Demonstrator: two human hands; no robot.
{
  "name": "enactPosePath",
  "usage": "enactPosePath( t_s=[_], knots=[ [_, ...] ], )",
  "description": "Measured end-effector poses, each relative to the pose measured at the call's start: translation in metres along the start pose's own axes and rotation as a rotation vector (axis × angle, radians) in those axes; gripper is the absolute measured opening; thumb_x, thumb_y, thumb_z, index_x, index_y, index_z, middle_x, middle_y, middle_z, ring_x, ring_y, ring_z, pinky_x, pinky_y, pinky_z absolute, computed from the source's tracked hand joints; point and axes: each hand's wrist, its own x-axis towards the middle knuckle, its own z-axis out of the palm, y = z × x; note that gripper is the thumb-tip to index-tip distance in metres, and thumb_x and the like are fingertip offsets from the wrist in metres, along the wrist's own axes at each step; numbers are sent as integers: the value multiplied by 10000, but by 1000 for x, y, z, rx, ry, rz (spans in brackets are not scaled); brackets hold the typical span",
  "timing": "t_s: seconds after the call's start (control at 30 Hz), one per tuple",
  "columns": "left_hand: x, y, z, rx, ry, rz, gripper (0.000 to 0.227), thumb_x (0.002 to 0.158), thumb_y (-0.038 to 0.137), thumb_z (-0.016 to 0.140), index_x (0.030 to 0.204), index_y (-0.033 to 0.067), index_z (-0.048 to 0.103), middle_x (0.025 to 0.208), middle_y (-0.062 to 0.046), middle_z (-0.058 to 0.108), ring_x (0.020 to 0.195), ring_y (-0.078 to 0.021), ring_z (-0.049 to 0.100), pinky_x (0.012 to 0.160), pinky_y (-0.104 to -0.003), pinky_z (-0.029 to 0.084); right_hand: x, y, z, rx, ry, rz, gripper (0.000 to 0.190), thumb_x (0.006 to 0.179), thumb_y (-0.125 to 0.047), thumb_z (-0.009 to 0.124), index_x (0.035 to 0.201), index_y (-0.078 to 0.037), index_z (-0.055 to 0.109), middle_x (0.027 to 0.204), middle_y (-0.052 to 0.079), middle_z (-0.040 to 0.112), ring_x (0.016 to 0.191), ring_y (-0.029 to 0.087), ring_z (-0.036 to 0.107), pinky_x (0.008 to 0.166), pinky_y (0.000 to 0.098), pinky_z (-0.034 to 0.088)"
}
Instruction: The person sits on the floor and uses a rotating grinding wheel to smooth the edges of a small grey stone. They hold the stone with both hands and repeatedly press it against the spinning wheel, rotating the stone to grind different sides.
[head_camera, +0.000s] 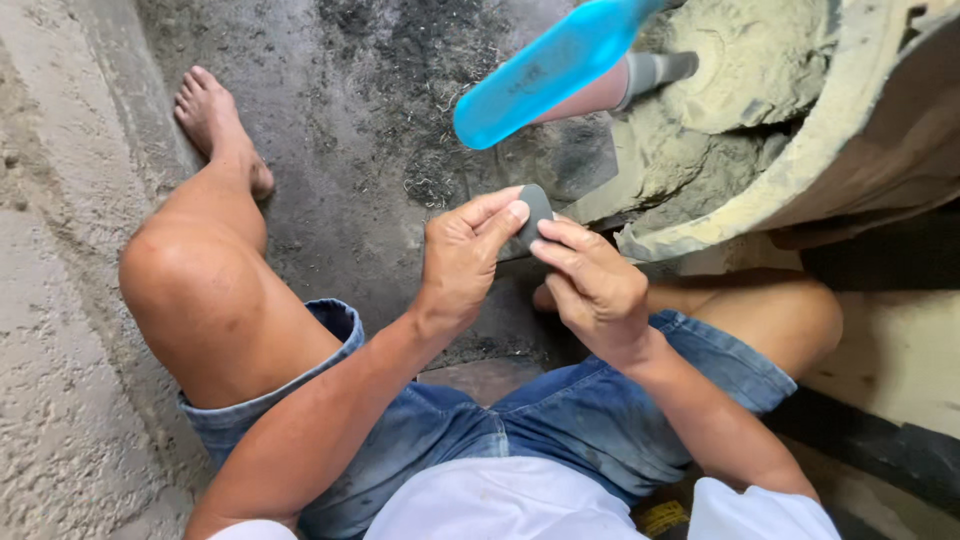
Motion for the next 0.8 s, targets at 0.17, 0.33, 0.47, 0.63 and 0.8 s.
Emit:
enactPosePath(
  t_s=[0.17, 0.33, 0.47, 0.63, 0.8],
  knots=[
    [17, 13, -3, 32, 121, 56, 264, 914, 99, 771, 1171, 39, 773, 940, -135, 797, 871, -100, 706, 850, -292, 637, 4, 18, 28, 481, -108, 665, 489, 971, -197, 681, 1364, 50, 528, 1210, 257, 626, 1019, 258, 655, 921, 437, 588],
    [35, -3, -10, -140, 144, -64, 246, 966, 306, 704, 1015, 77, 778, 860, -121, 760, 789, -146, 710, 843, -353, 611, 2, 41, 58, 885, -37, 1148, 140, 979, -133, 690, 982, 5, 716, 768, 167, 741, 608, 161, 725, 620, 326, 663],
    [28, 36, 6, -325, 4, -231, 821, 958, 740, 427, 1280, 27, 677, 1216, -158, 702, 1079, -233, 648, 1030, -406, 474, 14, 48, 58, 895, 10, 1153, 142, 987, -168, 678, 951, -35, 709, 739, 134, 732, 573, 108, 700, 590, 273, 631],
    [40, 46, 18, -562, -138, -190, 939, 942, 835, 313, 1127, 13, 727, 954, -162, 753, 781, -234, 660, 726, -373, 524, 37, 47, 58, 914, 113, 1007, 173, 986, -174, 682, 892, -29, 686, 724, 132, 723, 567, 100, 693, 605, 250, 626],
    [23, 30, 21, -258, 3, -127, 464, 993, 449, 547, 1116, 42, 732, 925, -112, 710, 755, -156, 626, 664, -293, 530, 12, 45, 65, 803, 73, 1021, 162, 995, -140, 650, 890, -22, 686, 736, 170, 727, 556, 133, 677, 566, 252, 611]
  ],
)
